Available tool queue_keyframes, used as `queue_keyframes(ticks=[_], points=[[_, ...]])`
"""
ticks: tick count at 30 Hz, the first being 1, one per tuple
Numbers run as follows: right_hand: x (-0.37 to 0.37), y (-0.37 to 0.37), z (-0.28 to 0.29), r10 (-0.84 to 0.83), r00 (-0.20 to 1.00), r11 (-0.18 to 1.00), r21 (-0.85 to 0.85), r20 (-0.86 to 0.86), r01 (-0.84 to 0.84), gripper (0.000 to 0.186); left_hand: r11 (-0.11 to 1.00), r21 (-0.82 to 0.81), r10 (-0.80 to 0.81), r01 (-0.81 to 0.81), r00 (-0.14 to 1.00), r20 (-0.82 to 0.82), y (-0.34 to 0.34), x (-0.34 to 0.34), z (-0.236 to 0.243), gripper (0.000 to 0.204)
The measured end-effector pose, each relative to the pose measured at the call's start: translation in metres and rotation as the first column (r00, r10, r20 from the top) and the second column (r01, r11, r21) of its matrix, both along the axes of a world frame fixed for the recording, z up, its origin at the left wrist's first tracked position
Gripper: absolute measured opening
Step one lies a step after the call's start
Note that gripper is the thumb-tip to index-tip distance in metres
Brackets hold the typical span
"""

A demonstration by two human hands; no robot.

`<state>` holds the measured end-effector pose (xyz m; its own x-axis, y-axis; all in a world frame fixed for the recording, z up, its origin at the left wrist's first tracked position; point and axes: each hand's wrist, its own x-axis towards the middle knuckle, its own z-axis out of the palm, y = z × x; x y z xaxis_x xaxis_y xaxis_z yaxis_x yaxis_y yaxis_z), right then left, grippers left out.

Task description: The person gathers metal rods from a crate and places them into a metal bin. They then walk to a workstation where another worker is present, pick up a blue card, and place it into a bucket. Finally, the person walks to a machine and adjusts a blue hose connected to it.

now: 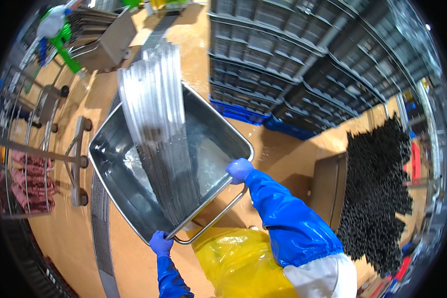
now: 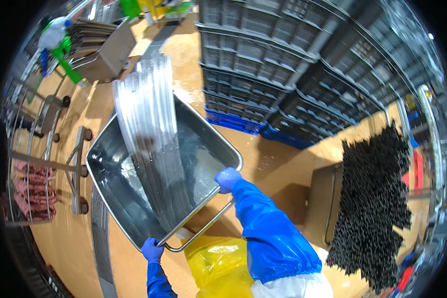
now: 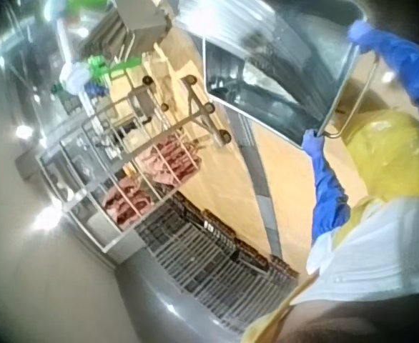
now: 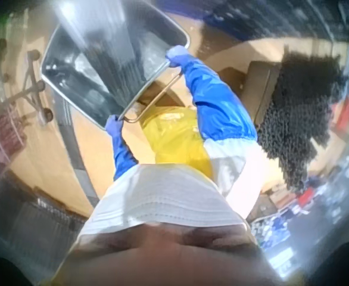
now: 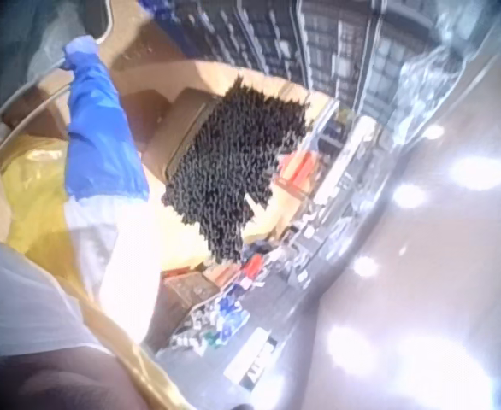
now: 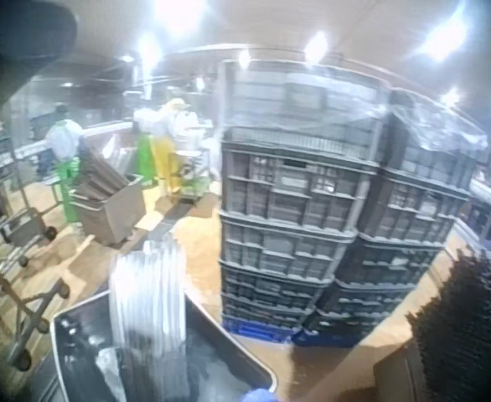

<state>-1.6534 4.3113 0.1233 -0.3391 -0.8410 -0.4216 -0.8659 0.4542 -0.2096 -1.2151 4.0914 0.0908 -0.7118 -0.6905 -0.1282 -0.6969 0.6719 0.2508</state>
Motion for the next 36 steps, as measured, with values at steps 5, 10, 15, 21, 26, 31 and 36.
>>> queue_keyframes(ticks=[5,10,15,21,26,31,36], points=[[-0.011,-0.057,-0.004,-0.002,1.000,0.998,0.056,-0.030,0.003,0.030,0.999,0.022,-0.031,0.030,0.998,0.060,-0.076,-0.023,0.004,0.017],[-0.028,-0.120,-0.001,-0.011,0.995,1.000,-0.024,-0.101,0.009,0.032,0.995,-0.046,-0.089,0.088,0.996,-0.019,-0.150,-0.046,0.003,0.020],[-0.045,-0.173,-0.011,-0.059,0.993,0.995,-0.081,-0.103,0.051,0.039,0.984,-0.093,-0.161,0.152,0.982,-0.099,-0.231,-0.070,-0.014,0.022],[-0.060,-0.240,-0.022,-0.109,0.977,0.972,-0.224,-0.185,0.066,0.047,0.967,-0.088,-0.247,0.238,0.962,-0.116,-0.332,-0.112,-0.006,0.022],[-0.082,-0.297,-0.031,-0.177,0.963,0.950,-0.292,-0.202,0.114,0.045,0.952,-0.074,-0.305,0.297,0.941,-0.148,-0.411,-0.150,-0.008,0.024],[-0.113,-0.360,-0.019,-0.203,0.953,0.977,-0.111,-0.226,0.182,0.043,0.935,-0.096,-0.354,0.342,0.917,-0.183,-0.474,-0.190,-0.008,0.022],[-0.148,-0.415,-0.022,-0.245,0.946,0.969,-0.093,-0.214,0.230,0.035,0.920,-0.067,-0.392,0.387,0.911,-0.127,-0.543,-0.236,-0.006,0.024]])
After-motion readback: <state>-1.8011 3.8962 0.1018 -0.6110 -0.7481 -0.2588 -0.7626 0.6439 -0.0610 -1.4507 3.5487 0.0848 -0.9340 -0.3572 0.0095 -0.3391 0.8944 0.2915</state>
